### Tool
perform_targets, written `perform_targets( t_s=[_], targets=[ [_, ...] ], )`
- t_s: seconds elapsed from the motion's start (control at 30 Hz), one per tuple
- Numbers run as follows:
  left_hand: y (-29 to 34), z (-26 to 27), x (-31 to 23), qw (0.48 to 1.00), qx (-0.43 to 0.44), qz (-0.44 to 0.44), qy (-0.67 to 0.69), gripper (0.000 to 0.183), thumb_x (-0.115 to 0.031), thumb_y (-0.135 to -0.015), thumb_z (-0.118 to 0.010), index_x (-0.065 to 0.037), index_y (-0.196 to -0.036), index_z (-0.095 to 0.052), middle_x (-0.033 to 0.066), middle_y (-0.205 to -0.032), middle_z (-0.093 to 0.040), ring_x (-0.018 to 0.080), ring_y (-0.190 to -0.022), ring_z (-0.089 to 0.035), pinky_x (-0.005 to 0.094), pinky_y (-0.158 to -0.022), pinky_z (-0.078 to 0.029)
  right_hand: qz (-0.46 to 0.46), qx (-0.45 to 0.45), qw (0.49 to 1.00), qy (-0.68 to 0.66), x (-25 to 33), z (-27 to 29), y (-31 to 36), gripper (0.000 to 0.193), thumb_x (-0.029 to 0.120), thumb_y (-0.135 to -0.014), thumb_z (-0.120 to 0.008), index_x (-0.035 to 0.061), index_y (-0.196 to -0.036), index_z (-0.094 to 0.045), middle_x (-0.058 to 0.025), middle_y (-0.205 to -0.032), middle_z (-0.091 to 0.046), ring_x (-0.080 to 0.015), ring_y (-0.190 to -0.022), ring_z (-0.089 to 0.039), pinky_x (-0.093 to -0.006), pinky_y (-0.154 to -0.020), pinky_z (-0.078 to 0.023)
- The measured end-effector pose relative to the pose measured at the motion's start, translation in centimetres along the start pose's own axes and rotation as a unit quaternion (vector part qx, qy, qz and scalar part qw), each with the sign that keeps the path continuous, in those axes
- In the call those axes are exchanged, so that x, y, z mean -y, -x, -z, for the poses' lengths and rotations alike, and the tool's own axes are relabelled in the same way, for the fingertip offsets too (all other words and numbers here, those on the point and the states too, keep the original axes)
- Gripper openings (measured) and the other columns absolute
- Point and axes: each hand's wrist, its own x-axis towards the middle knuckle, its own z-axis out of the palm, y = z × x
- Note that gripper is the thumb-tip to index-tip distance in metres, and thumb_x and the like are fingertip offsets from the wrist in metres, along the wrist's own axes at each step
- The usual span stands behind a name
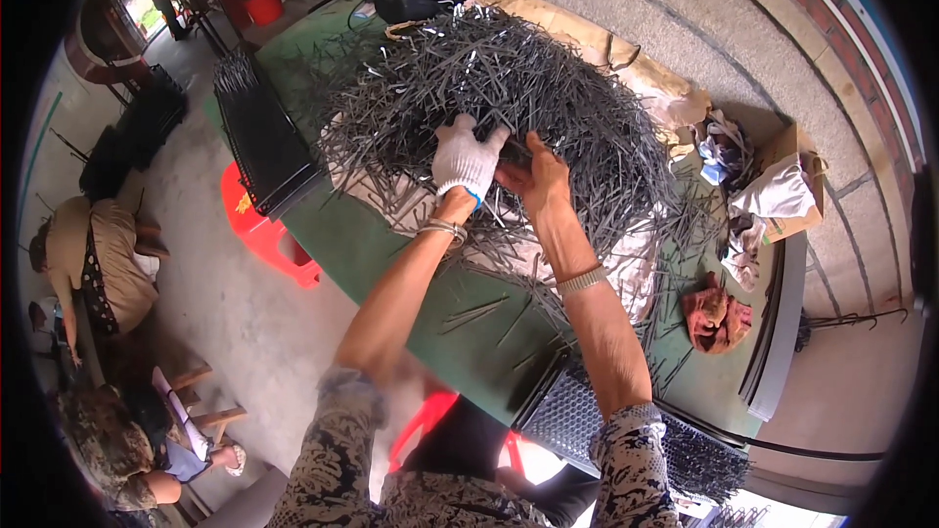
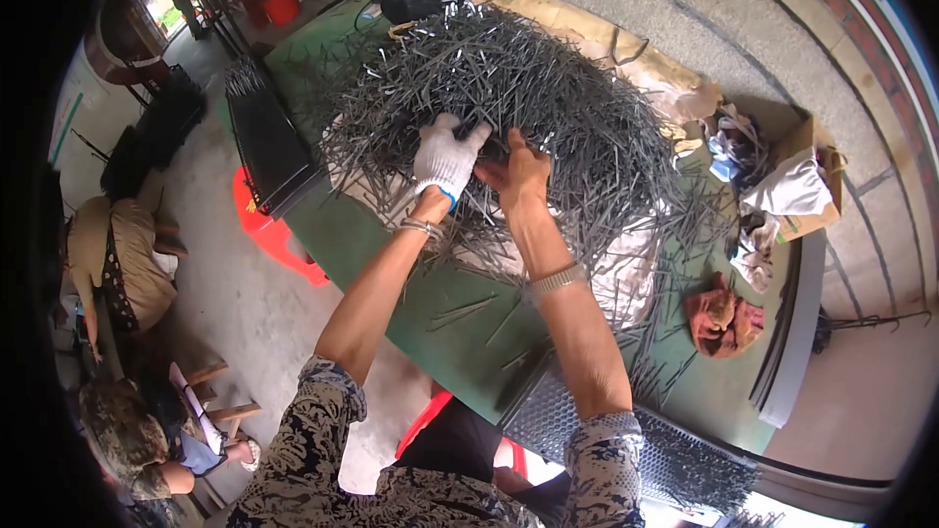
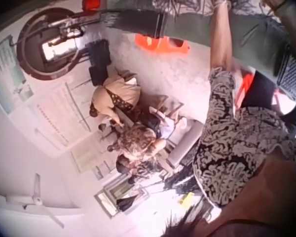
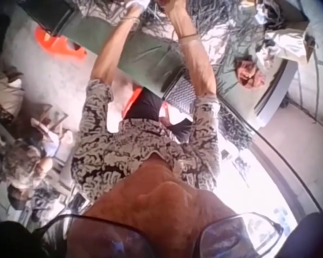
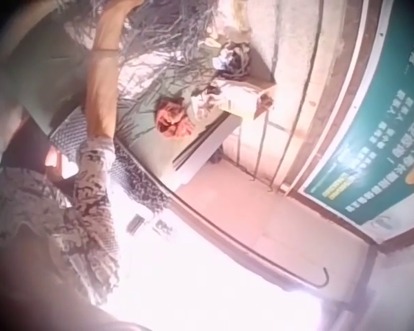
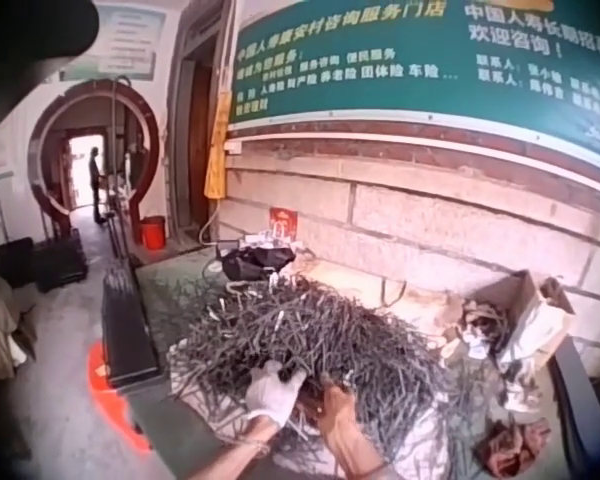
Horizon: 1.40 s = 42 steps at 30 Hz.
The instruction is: Inserting metal wire spikes into plastic strips to assemble bird deterrents.
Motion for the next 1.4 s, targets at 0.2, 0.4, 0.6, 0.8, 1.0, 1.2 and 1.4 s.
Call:
perform_targets(
  t_s=[0.2,0.4,0.6,0.8,1.0,1.2,1.4],
  targets=[
    [-0.1,-0.5,-0.2,1.000,-0.026,-0.010,0.005,0.050,-0.045,-0.076,-0.071,-0.003,-0.102,-0.066,0.0286,-0.103,-0.061,0.0432,-0.092,-0.062,0.0470,-0.082,-0.050,0.009,-0.074,0.997,-0.035,-1.2,0.0,-0.2,0.030,0.007,-0.085,-0.062,0.0099,-0.109,-0.045,-0.0082,-0.082,-0.060,-0.0198,-0.051,-0.057,-0.0379,-0.045,-0.053],
    [1.8,-1.0,-0.7,0.999,-0.032,-0.019,0.004,0.045,-0.039,-0.077,-0.072,-0.002,-0.101,-0.063,0.0278,-0.103,-0.058,0.0428,-0.087,-0.063,0.0463,-0.075,-0.053,0.044,-0.057,0.997,-0.004,-0.8,1.8,1.0,0.024,0.003,-0.085,-0.060,0.0087,-0.104,-0.047,-0.0084,-0.079,-0.060,-0.0191,-0.052,-0.058,-0.0354,-0.047,-0.055],
    [1.3,0.1,-0.9,0.999,0.018,-0.004,-0.032,0.074,-0.062,-0.078,-0.063,-0.001,-0.118,-0.053,0.0292,-0.104,-0.058,0.0440,-0.089,-0.063,0.0476,-0.076,-0.052,0.015,-0.005,1.000,0.019,0.3,1.1,2.7,0.046,0.016,-0.089,-0.064,0.0095,-0.129,-0.043,-0.0085,-0.099,-0.064,-0.0235,-0.077,-0.065,-0.0382,-0.056,-0.059],
    [0.3,-1.4,-1.1,0.999,-0.005,0.013,0.047,0.052,-0.044,-0.078,-0.071,-0.002,-0.107,-0.061,0.0278,-0.106,-0.059,0.0430,-0.091,-0.062,0.0469,-0.079,-0.051,0.059,-0.041,0.997,-0.033,-1.1,1.0,1.0,0.043,0.011,-0.091,-0.061,0.0102,-0.128,-0.040,-0.0088,-0.095,-0.063,-0.0238,-0.074,-0.065,-0.0384,-0.054,-0.059],
    [1.2,-2.3,0.3,0.995,-0.045,0.001,0.090,0.039,-0.036,-0.078,-0.072,-0.003,-0.098,-0.067,0.0241,-0.097,-0.062,0.0399,-0.090,-0.062,0.0451,-0.080,-0.050,0.090,-0.036,0.994,-0.049,-2.0,1.3,2.1,0.028,0.006,-0.094,-0.049,0.0078,-0.121,-0.045,-0.0100,-0.091,-0.058,-0.0248,-0.066,-0.067,-0.0335,-0.046,-0.056],
    [1.6,-2.0,0.8,0.992,-0.045,-0.031,0.109,0.042,-0.037,-0.079,-0.072,-0.003,-0.102,-0.066,0.0256,-0.102,-0.061,0.0397,-0.094,-0.061,0.0440,-0.084,-0.049,0.047,-0.014,0.998,0.033,-0.3,1.8,2.1,0.030,0.018,-0.092,-0.058,0.0055,-0.117,-0.048,-0.0074,-0.088,-0.058,-0.0250,-0.066,-0.068,-0.0348,-0.049,-0.057],
    [1.4,-2.2,0.0,0.996,-0.012,0.019,0.083,0.058,-0.046,-0.077,-0.072,-0.005,-0.116,-0.060,0.0294,-0.108,-0.057,0.0435,-0.095,-0.062,0.0468,-0.082,-0.051,0.045,0.049,0.995,0.070,0.6,1.3,-0.3,0.042,0.021,-0.084,-0.071,0.0004,-0.113,-0.049,-0.0076,-0.090,-0.059,-0.0207,-0.067,-0.062,-0.0385,-0.056,-0.059]
  ],
)
